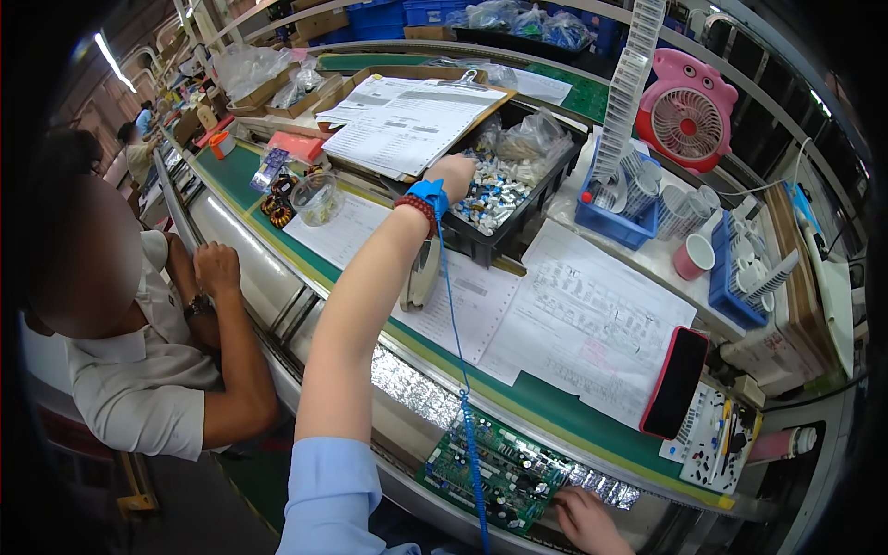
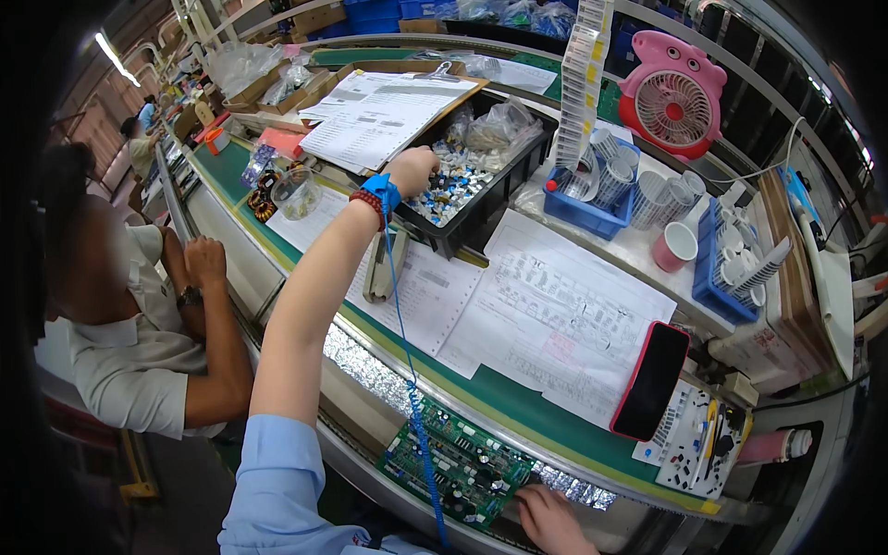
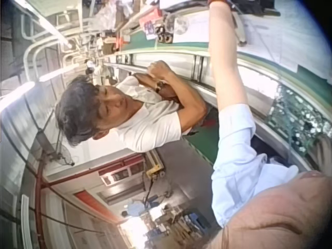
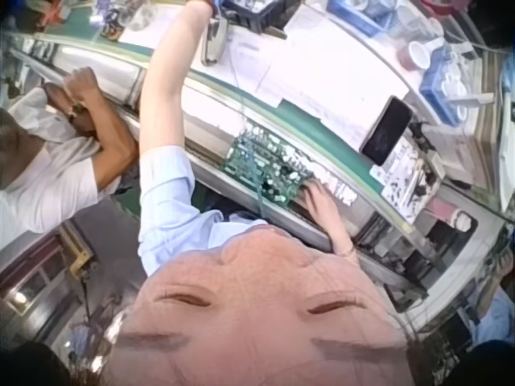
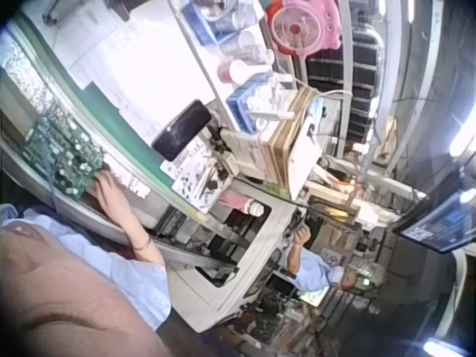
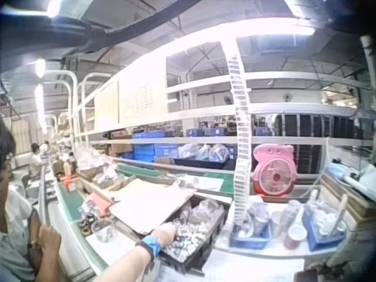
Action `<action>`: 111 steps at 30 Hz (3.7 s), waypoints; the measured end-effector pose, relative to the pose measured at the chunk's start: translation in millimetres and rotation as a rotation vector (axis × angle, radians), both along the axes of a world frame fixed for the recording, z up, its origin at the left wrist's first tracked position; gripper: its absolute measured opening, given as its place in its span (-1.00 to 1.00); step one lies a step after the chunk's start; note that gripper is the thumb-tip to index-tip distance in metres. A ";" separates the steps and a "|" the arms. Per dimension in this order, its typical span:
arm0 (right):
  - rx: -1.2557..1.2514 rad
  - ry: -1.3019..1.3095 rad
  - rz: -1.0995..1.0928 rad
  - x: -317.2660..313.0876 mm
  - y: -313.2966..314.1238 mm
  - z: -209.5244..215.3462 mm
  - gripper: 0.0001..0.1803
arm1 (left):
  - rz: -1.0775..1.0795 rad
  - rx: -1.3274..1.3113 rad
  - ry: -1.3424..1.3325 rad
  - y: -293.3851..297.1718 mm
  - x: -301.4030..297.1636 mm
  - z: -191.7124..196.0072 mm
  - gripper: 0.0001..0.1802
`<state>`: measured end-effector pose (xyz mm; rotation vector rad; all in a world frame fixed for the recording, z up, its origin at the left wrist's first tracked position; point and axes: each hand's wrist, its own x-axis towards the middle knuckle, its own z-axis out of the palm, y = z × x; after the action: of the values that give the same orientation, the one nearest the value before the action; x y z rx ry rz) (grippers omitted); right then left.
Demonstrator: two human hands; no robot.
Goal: The person assembles a green circuit board on a workbench, picking up small electronic components from a tray and inserting them into the board. They use a screwdriver to tighten screws and secure parts, occasionally adjusting the board's position. The task involves precise hand movements and tool usage in a factory setting.
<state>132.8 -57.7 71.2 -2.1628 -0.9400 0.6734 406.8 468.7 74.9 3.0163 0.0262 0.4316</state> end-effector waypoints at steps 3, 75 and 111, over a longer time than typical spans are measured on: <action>0.001 0.010 -0.017 0.9 -0.4 -1.2 -0.72 | -0.085 -0.041 0.094 -10.4 1.5 11.0 -0.87; 0.125 -0.308 0.045 -0.7 -14.9 -23.8 -0.77 | -0.622 -0.340 -0.103 -277.5 -350.3 109.6 -0.87; 0.099 -0.359 0.069 -0.4 -22.0 -21.1 -0.77 | -0.529 -0.356 0.069 -294.7 -352.9 80.0 -0.82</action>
<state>132.4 -79.7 50.1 -2.2104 -1.2103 0.2641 53.8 174.0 154.9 2.5460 -0.6046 0.2369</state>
